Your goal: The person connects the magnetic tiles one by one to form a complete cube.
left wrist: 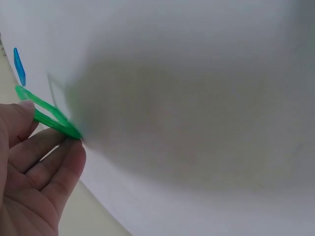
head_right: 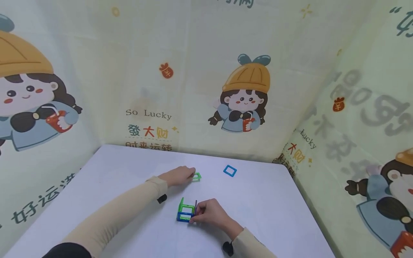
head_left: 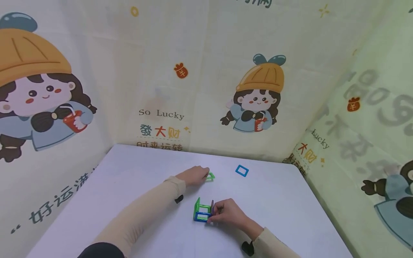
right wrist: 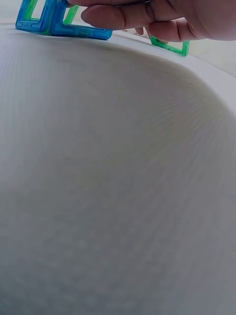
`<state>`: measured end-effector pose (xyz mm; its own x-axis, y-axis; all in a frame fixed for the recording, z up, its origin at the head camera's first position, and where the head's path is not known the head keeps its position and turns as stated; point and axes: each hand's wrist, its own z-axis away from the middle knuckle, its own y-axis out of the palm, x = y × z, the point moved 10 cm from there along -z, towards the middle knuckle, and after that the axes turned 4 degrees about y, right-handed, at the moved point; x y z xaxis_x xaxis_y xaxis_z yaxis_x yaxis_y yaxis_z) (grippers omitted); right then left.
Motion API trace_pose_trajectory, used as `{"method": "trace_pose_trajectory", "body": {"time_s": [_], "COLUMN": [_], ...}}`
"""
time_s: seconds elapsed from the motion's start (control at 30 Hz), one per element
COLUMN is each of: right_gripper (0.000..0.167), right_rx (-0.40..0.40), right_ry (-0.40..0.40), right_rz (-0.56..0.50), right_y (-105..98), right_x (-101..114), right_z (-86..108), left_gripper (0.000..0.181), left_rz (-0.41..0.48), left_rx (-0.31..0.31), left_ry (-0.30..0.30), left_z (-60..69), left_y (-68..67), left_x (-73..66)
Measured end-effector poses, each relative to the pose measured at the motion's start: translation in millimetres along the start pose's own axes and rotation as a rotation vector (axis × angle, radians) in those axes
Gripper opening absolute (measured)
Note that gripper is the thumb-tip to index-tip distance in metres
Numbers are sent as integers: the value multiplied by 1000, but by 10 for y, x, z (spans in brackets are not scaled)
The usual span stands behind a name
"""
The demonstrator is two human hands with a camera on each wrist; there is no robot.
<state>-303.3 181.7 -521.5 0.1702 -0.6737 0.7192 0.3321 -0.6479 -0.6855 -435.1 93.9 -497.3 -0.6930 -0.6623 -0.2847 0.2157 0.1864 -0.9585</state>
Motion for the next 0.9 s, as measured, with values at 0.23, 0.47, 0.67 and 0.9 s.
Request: {"method": "trace_pose_trajectory", "body": {"time_s": [0.23, 0.47, 0.67, 0.9], "right_gripper": [23, 23, 23, 24], "right_rx": [-2, 2, 13, 6], "right_ry": [9, 23, 23, 25], "right_rz": [-4, -7, -18, -13], "right_y": [1, 19, 21, 16], "right_x": [-18, -37, -15, 3], "right_z": [-12, -21, -20, -29], "left_gripper": [6, 7, 6, 6], "left_rz": [64, 94, 104, 83], "left_rx": [1, -18, -16, -35], "left_ry": [41, 51, 67, 109], "left_z": [79, 159, 231, 314], "left_y": [-39, -94, -129, -146], "left_x": [-118, -152, -194, -213]}}
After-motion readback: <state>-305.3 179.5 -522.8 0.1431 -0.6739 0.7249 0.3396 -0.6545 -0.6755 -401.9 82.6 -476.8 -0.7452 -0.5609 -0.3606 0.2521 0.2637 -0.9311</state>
